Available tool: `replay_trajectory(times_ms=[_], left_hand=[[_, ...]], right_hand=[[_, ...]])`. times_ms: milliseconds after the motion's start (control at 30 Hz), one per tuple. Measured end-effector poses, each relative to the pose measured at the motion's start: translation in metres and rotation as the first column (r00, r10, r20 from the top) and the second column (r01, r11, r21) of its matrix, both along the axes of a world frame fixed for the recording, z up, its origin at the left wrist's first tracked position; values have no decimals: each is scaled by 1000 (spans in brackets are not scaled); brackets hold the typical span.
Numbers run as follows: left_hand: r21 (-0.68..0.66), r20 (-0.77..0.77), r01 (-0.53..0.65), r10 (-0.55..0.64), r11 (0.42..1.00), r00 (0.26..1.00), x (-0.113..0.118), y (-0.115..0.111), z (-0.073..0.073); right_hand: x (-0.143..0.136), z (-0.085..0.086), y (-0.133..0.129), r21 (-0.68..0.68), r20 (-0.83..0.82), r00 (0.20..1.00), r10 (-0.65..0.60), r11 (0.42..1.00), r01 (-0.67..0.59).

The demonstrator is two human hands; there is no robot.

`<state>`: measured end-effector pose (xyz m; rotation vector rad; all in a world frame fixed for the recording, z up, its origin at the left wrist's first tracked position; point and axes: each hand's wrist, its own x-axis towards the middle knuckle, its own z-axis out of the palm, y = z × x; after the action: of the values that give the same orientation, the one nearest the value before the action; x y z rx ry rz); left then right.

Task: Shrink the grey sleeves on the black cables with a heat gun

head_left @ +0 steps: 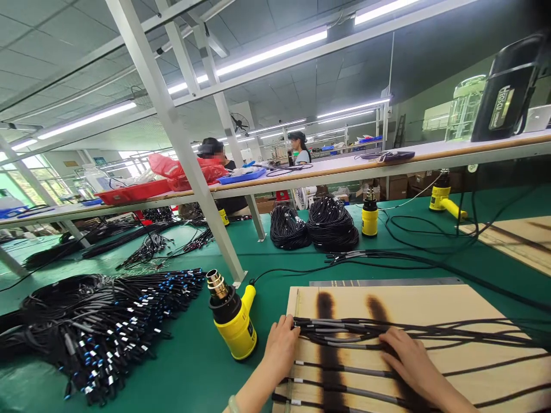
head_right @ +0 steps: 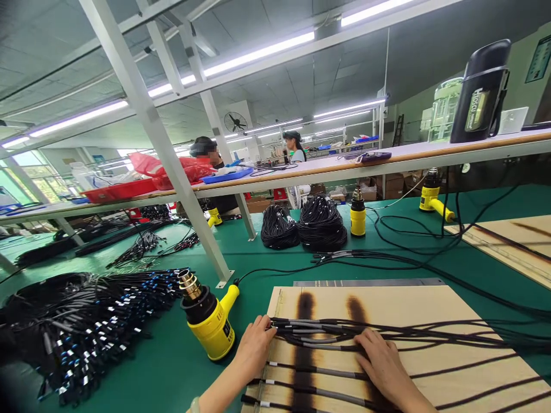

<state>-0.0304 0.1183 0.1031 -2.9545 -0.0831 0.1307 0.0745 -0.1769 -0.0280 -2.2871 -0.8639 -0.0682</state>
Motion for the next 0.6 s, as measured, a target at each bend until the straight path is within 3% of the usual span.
replay_trajectory(times_ms=[233,600], left_hand=[[24,-13,29,-29,999,999,8,0,-6],[-57,-80,94,-99,994,992,5,1,-1]], right_hand=[[-6,3,7,-46,42,996,83,996,-81],[-17,11,-6,60,-173,977,124,992,-116]])
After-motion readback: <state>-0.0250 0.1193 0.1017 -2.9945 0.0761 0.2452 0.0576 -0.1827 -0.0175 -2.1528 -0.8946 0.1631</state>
